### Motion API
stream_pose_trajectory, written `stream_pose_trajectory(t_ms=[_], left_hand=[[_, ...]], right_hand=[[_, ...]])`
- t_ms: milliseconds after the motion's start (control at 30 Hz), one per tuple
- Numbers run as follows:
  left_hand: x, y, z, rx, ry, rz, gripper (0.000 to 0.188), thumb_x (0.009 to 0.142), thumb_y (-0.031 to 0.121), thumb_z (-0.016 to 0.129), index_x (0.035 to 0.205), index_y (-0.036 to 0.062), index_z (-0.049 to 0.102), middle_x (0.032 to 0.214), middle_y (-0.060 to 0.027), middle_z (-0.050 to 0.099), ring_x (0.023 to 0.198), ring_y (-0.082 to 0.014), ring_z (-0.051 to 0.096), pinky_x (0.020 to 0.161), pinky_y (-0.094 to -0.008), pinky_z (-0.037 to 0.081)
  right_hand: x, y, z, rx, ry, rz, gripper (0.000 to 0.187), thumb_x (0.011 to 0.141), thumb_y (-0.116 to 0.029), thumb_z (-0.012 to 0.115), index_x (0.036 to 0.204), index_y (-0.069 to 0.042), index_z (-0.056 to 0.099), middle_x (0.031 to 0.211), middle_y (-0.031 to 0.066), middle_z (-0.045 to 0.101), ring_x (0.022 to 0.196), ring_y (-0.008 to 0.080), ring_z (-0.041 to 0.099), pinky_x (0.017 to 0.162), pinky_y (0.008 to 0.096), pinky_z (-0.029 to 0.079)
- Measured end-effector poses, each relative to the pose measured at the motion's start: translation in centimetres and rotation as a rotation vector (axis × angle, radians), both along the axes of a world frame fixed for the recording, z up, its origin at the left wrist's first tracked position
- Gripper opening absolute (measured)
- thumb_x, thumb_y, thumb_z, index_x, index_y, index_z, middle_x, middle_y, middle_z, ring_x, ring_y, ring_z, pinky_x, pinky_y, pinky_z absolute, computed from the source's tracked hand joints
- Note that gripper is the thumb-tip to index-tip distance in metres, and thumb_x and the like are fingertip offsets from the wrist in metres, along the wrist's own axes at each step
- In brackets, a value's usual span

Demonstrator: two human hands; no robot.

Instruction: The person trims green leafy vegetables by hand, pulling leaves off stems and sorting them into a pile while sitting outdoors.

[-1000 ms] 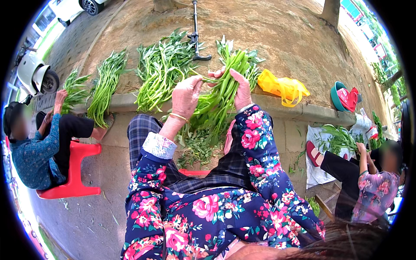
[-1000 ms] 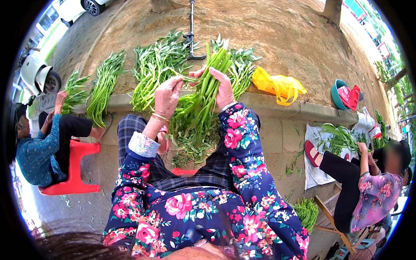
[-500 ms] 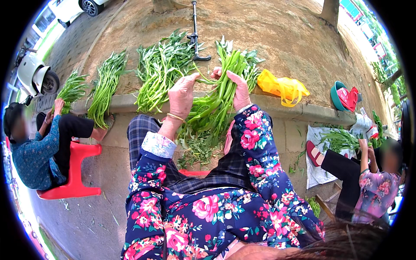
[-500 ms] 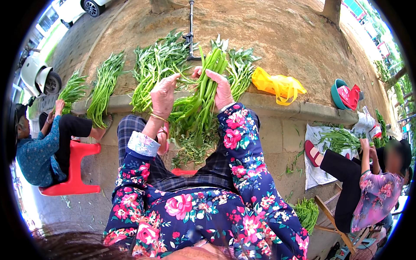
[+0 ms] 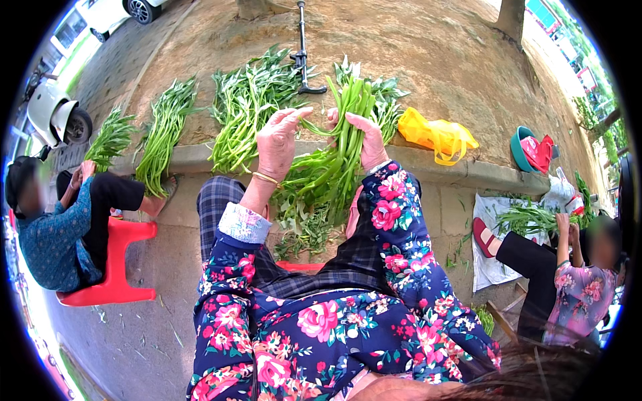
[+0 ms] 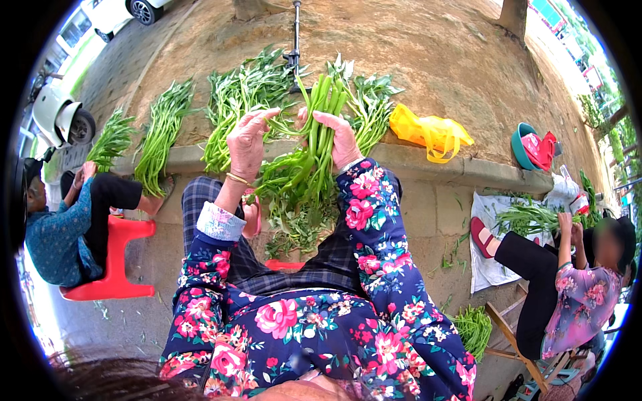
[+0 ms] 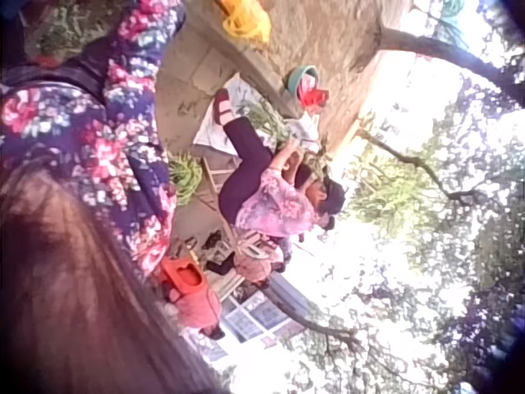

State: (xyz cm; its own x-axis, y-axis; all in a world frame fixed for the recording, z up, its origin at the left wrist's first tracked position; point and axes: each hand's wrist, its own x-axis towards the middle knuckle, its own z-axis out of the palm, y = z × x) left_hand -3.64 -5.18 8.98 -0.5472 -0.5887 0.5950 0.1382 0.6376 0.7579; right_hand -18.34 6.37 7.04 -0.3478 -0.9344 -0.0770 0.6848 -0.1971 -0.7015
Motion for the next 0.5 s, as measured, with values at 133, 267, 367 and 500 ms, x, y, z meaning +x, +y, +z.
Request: stream_pose_trajectory(t_ms=[133, 267, 367, 500], left_hand=[[0.3, -1.2, -0.4, 0.346, 0.065, -0.250, 0.029, 0.074, -0.012, 0.047, 0.089, 0.0031, 0.066, 0.086, -0.0048, 0.061, 0.070, -0.0113, 0.054, 0.064, -0.0231, 0.046], [0.3, -1.8, 0.0, 0.254, 0.062, -0.295, 0.028, 0.073, -0.014, 0.045, 0.083, 0.0013, 0.066, 0.081, -0.0044, 0.061, 0.068, -0.0099, 0.053, 0.062, -0.0215, 0.045], [0.6, -1.9, 0.5, 0.210, -0.023, -0.274, 0.025, 0.073, -0.012, 0.047, 0.084, 0.0013, 0.065, 0.077, -0.0033, 0.061, 0.066, -0.0093, 0.053, 0.061, -0.0210, 0.045], [1.1, -2.2, 1.2, 0.344, -0.089, -0.306, 0.021, 0.078, -0.009, 0.050, 0.088, 0.0019, 0.065, 0.076, -0.0007, 0.061, 0.063, -0.0069, 0.053, 0.059, -0.0198, 0.045]], right_hand=[[-0.2, -0.1, -0.3, -0.003, -0.005, 0.036, 0.027, 0.082, -0.021, 0.054, 0.098, 0.001, 0.053, 0.097, 0.0081, 0.055, 0.081, 0.0168, 0.057, 0.064, 0.0309, 0.051], [-0.3, -0.1, -0.4, 0.004, 0.000, 0.046, 0.027, 0.082, -0.021, 0.053, 0.098, 0.001, 0.053, 0.094, 0.0096, 0.055, 0.082, 0.0188, 0.057, 0.065, 0.0308, 0.052], [-0.1, -0.1, -0.2, 0.004, 0.027, 0.058, 0.027, 0.081, -0.021, 0.054, 0.097, 0.001, 0.053, 0.093, 0.0104, 0.055, 0.084, 0.0207, 0.058, 0.065, 0.0307, 0.051], [-0.3, -0.3, -0.5, 0.021, 0.058, 0.035, 0.027, 0.080, -0.021, 0.054, 0.096, 0.001, 0.053, 0.093, 0.0116, 0.056, 0.086, 0.0225, 0.059, 0.066, 0.0308, 0.051]])
